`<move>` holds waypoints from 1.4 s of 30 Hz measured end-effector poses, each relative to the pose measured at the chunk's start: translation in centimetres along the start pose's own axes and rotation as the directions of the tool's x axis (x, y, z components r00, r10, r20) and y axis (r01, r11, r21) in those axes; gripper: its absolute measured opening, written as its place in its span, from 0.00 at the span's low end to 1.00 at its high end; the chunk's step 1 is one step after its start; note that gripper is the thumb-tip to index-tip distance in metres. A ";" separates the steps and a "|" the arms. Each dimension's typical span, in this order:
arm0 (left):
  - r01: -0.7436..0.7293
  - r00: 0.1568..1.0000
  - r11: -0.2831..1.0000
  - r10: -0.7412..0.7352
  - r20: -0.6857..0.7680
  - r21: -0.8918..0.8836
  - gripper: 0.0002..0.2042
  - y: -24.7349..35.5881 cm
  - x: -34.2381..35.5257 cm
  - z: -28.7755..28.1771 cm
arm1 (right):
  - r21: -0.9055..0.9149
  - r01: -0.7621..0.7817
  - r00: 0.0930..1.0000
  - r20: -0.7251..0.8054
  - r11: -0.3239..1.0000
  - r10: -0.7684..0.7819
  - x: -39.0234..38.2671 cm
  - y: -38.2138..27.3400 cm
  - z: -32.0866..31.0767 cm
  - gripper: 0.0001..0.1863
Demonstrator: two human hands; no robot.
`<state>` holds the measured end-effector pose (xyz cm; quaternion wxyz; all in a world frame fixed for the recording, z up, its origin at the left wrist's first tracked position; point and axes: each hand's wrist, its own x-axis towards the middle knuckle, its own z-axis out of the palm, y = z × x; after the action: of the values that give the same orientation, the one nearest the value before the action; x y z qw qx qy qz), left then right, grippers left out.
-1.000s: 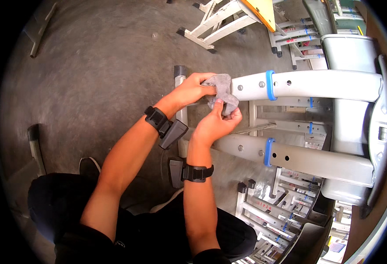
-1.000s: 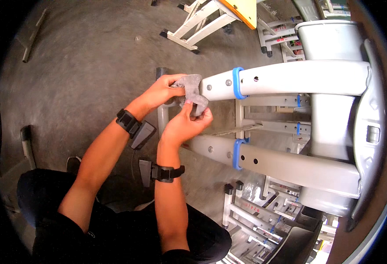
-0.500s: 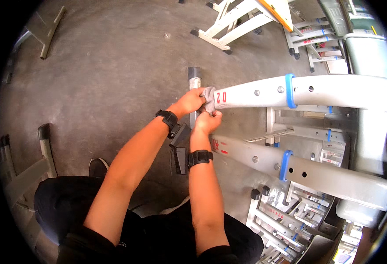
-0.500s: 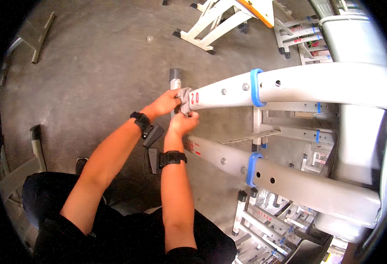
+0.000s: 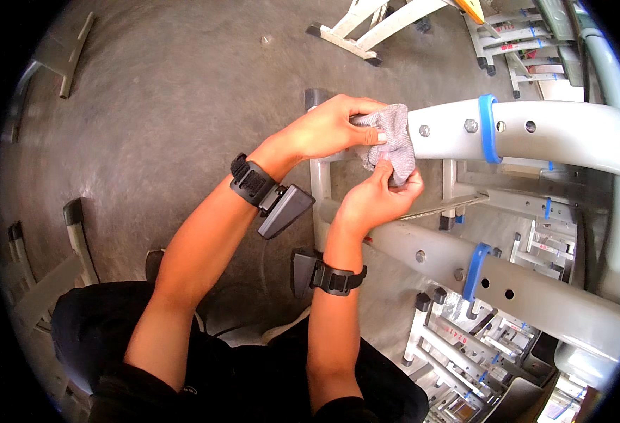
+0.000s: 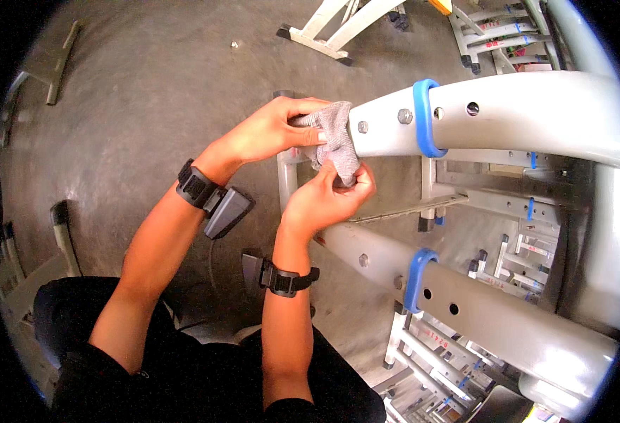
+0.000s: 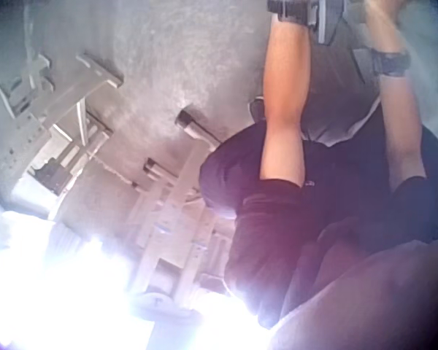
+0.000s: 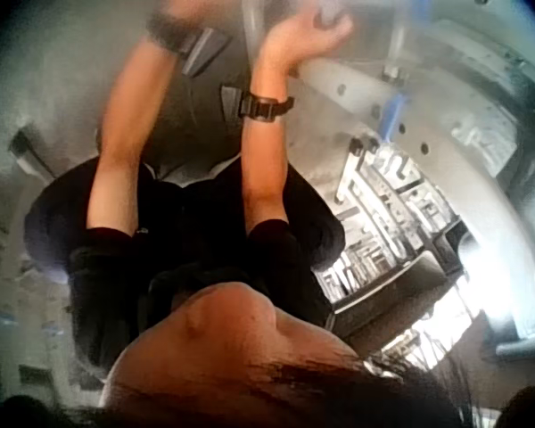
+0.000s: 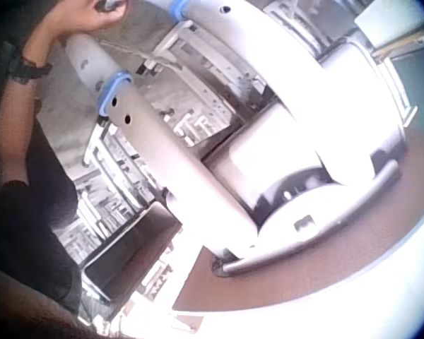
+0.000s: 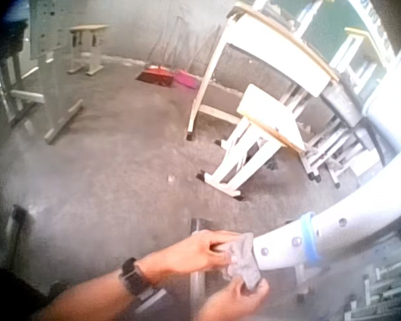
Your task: The person wipes the legs and frame of a desk and chairs using a cloth by hand.
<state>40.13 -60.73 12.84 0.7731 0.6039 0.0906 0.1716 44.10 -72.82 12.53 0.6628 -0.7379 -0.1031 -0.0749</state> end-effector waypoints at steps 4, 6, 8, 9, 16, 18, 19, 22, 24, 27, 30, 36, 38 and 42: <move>0.087 0.996 0.993 -0.088 -0.021 -0.080 0.17 -3.1 1.0 0.2 | -0.119 0.105 0.994 -0.011 0.987 -0.107 0.2 1.4 0.3 0.14; 0.138 0.990 0.985 -0.141 -0.025 -0.099 0.16 -5.4 1.0 -0.4 | -0.163 0.192 0.981 0.005 0.968 -0.193 -0.1 2.3 0.7 0.14; 0.182 0.982 0.981 -0.185 -0.030 -0.073 0.15 -7.1 0.7 -1.1 | -0.241 0.201 0.979 0.033 0.949 -0.199 -0.5 3.9 0.7 0.15; 0.200 0.979 0.979 -0.201 -0.031 -0.037 0.14 -7.6 0.5 -1.4 | -0.279 0.209 0.978 0.044 0.937 -0.205 -0.7 4.8 0.6 0.15; 0.240 0.965 0.971 -0.237 -0.110 0.013 0.09 -14.7 -0.6 -2.5 | -0.493 0.015 0.988 0.143 0.870 0.064 -2.6 11.4 0.8 0.10; 0.271 0.955 0.955 -0.251 -0.158 0.122 0.12 -16.2 -0.5 -2.7 | -0.509 0.039 0.989 0.144 0.860 0.041 -2.8 13.4 1.0 0.09; 0.273 0.953 0.949 -0.244 -0.179 0.160 0.13 -16.2 -0.5 -2.5 | -0.514 -0.007 0.987 0.132 0.858 0.087 -2.6 13.8 1.1 0.10; 0.333 0.937 0.923 -0.300 -0.180 0.191 0.14 -15.7 -0.8 -2.0 | -0.572 -0.068 0.969 0.159 0.817 0.191 -2.4 13.9 0.7 0.10; 0.394 0.915 0.885 -0.354 -0.192 0.248 0.14 -14.0 -0.8 -2.1 | -0.542 -0.102 0.964 0.152 0.834 0.217 -2.1 12.6 1.1 0.11; 0.327 0.940 0.893 -0.273 -0.204 0.310 0.13 -11.8 -1.0 -1.5 | -0.429 -0.100 0.982 0.101 0.898 0.157 -2.2 11.1 0.1 0.12; 0.212 0.973 0.974 -0.202 -0.108 0.086 0.14 -8.2 -1.0 -1.1 | -0.276 -0.016 0.998 0.057 0.961 0.033 -1.5 7.6 -0.4 0.13; -0.009 1.000 1.000 0.009 -0.013 0.022 0.19 -0.2 -0.9 -0.1 | -0.014 0.019 1.000 -0.019 1.000 -0.019 0.4 0.6 0.0 0.11; 0.090 0.995 0.996 -0.089 -0.036 0.017 0.17 -2.2 -0.9 -0.7 | -0.090 0.090 0.996 -0.004 0.992 -0.090 0.1 2.8 -0.1 0.11; 0.263 0.959 0.965 -0.261 -0.107 0.004 0.12 -6.7 -1.3 -1.4 | -0.232 0.068 0.997 0.063 0.970 -0.055 -1.3 7.1 -0.1 0.11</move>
<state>39.45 -61.43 5.97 0.7775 0.5837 0.2121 0.0985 44.62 -73.72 5.34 0.5654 -0.8091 -0.1349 -0.0864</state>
